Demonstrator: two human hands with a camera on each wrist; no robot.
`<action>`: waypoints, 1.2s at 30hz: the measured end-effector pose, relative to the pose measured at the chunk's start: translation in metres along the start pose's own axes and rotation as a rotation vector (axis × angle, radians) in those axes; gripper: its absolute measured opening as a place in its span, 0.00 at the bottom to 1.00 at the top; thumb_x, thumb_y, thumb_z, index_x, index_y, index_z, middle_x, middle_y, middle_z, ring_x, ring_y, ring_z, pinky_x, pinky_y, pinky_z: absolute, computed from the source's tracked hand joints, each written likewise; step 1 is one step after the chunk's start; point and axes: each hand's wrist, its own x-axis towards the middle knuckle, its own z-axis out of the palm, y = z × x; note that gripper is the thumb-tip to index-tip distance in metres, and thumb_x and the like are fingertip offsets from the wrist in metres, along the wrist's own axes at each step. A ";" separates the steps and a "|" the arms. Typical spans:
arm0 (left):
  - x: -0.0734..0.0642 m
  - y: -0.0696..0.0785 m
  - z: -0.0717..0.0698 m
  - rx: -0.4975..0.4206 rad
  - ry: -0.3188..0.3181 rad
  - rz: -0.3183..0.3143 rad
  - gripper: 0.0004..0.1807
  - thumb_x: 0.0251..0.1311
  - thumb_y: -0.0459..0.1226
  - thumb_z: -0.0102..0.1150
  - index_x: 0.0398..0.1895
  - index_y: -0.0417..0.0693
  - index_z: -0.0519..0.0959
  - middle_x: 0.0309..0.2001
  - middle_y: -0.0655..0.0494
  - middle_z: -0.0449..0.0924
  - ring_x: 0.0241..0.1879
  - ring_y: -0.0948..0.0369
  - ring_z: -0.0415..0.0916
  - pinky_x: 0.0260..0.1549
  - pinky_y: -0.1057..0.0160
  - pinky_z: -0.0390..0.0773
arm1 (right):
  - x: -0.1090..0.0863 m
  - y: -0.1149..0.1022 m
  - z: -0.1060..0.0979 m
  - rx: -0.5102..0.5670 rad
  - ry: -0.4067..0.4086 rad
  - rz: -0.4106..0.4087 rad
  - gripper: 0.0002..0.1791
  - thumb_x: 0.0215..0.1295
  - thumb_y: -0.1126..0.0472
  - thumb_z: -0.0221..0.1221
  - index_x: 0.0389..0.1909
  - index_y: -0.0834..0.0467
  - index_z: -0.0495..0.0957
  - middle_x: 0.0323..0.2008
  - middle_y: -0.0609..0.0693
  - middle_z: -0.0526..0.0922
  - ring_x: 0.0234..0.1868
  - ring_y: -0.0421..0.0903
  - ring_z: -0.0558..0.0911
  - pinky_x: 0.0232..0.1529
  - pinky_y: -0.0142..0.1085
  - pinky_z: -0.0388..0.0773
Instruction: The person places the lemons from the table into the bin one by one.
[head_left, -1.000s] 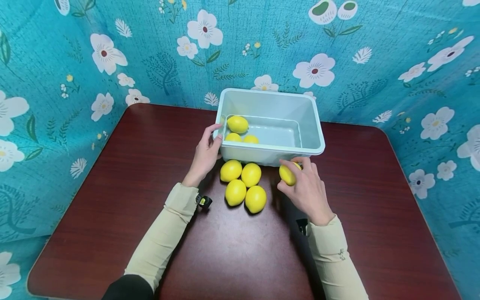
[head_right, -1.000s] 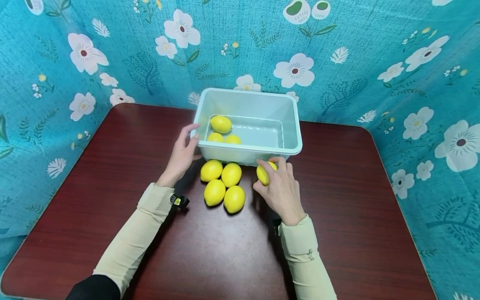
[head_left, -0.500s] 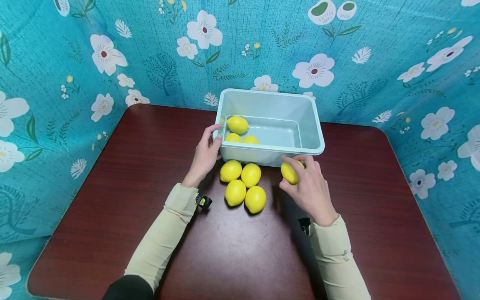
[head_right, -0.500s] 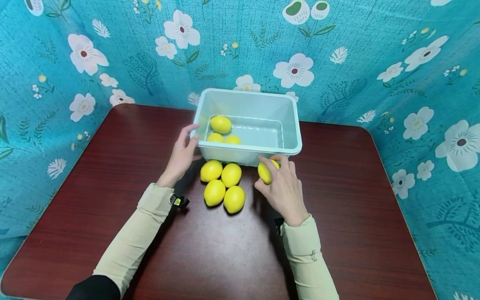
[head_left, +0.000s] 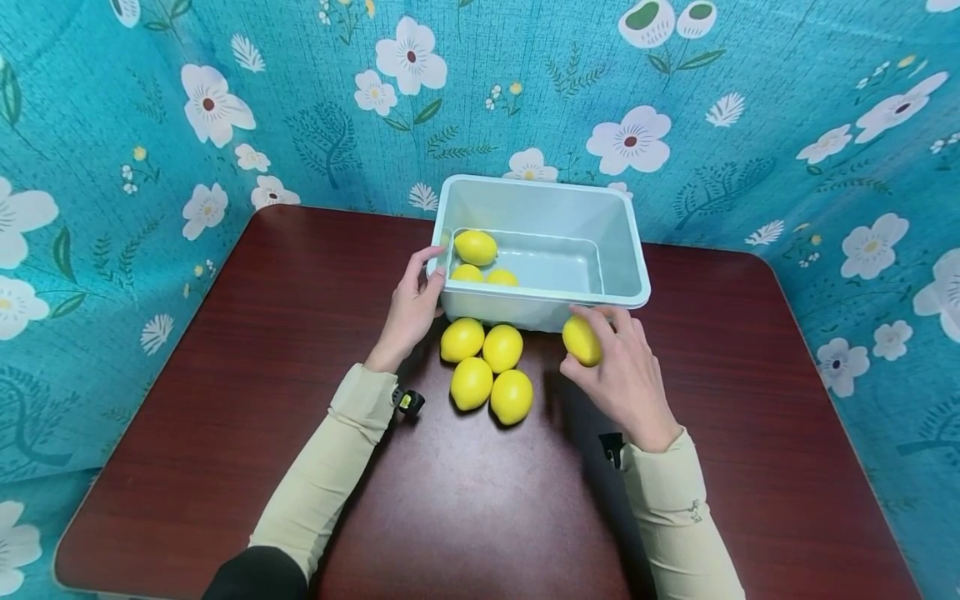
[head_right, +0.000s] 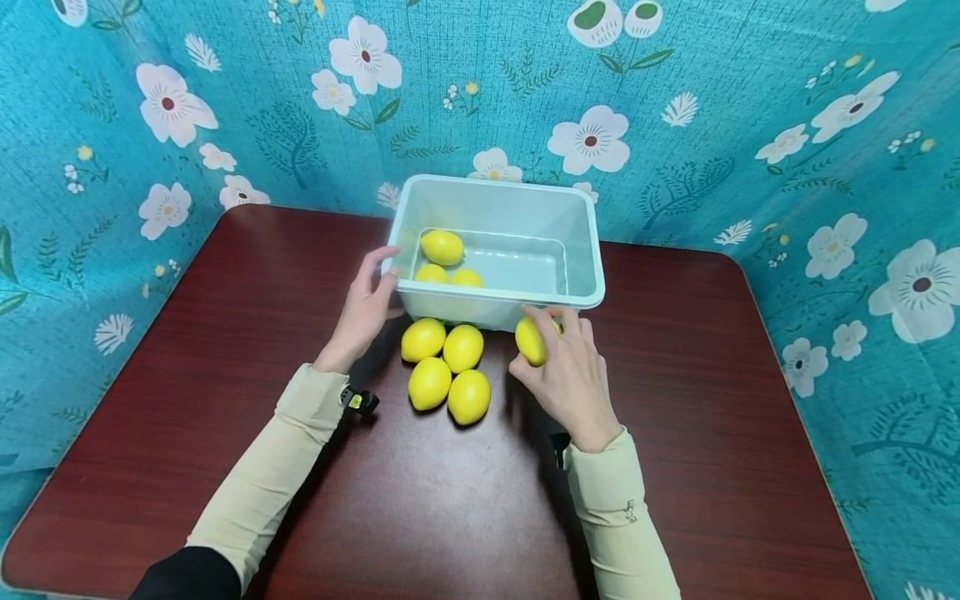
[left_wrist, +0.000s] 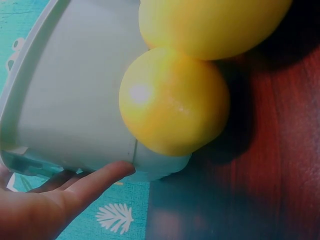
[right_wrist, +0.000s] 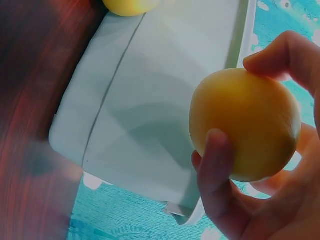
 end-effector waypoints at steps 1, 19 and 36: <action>0.000 0.000 0.000 0.000 0.000 0.001 0.21 0.73 0.49 0.43 0.67 0.67 0.62 0.38 0.52 0.63 0.44 0.48 0.70 0.45 0.43 0.81 | 0.000 0.000 0.000 0.002 0.005 -0.001 0.31 0.50 0.56 0.65 0.59 0.51 0.75 0.53 0.54 0.73 0.44 0.53 0.69 0.24 0.41 0.70; 0.000 0.000 0.000 -0.004 -0.004 -0.001 0.22 0.73 0.49 0.43 0.68 0.66 0.62 0.43 0.50 0.66 0.46 0.47 0.71 0.45 0.43 0.81 | 0.006 -0.005 -0.009 0.012 0.032 0.006 0.29 0.48 0.57 0.67 0.55 0.53 0.73 0.48 0.53 0.74 0.42 0.52 0.70 0.27 0.44 0.71; 0.001 0.000 -0.001 0.009 -0.004 -0.002 0.23 0.72 0.49 0.42 0.68 0.62 0.62 0.68 0.45 0.63 0.52 0.52 0.72 0.44 0.44 0.82 | 0.012 -0.007 -0.016 0.019 0.054 0.004 0.30 0.48 0.58 0.67 0.55 0.56 0.72 0.48 0.54 0.75 0.43 0.52 0.70 0.29 0.46 0.73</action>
